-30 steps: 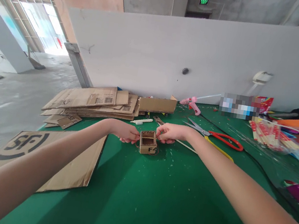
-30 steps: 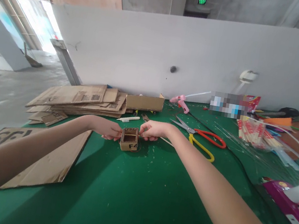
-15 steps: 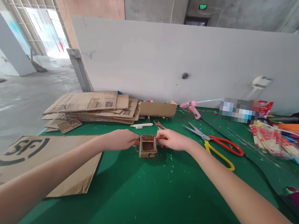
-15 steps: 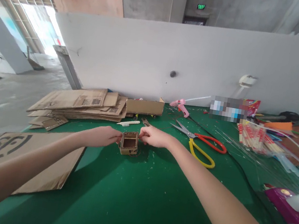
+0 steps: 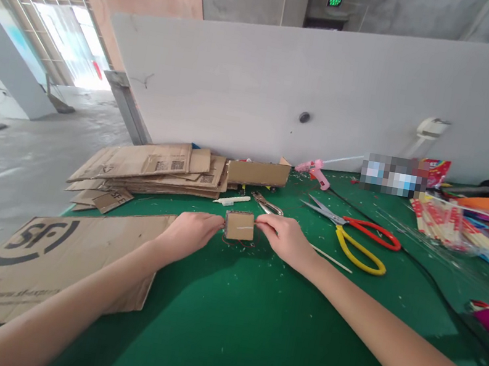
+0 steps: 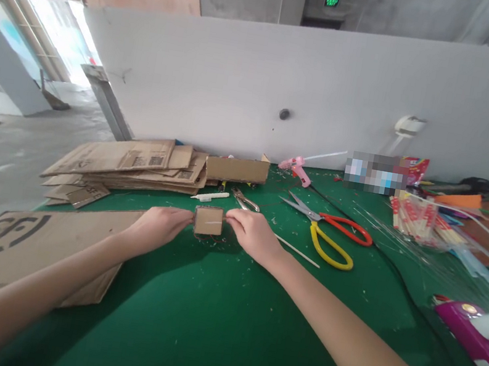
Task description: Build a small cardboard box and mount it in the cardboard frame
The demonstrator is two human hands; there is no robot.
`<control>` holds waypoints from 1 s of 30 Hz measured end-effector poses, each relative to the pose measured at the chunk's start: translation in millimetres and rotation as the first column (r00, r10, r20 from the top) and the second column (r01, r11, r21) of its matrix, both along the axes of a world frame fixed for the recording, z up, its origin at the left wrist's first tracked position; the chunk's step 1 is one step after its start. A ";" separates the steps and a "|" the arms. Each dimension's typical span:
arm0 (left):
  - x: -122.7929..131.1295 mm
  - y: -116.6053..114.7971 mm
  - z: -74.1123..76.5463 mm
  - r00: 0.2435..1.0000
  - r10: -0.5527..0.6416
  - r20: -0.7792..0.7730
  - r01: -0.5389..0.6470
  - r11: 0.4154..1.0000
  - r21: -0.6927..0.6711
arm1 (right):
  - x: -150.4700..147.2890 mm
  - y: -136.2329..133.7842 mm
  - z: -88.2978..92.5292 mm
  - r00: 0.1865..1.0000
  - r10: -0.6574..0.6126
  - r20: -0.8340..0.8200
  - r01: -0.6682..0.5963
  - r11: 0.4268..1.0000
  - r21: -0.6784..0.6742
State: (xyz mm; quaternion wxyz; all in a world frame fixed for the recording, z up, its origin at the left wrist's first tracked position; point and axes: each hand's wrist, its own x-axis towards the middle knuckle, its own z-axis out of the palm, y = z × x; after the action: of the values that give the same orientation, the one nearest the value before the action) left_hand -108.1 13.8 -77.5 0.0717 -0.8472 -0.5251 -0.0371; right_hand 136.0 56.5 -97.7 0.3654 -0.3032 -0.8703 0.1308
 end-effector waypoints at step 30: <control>1.1 66.9 70.2 0.988 -0.141 0.060 0.141 0.687 -0.713 | -8.1 42.9 46.5 0.979 0.146 0.138 0.030 0.575 -0.818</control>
State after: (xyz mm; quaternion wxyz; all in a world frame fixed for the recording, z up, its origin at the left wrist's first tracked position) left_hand -107.0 80.7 -7.3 -0.2659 -0.8462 -0.4318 0.1639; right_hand 127.9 99.4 -51.3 0.0953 -0.4193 -0.7527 0.4986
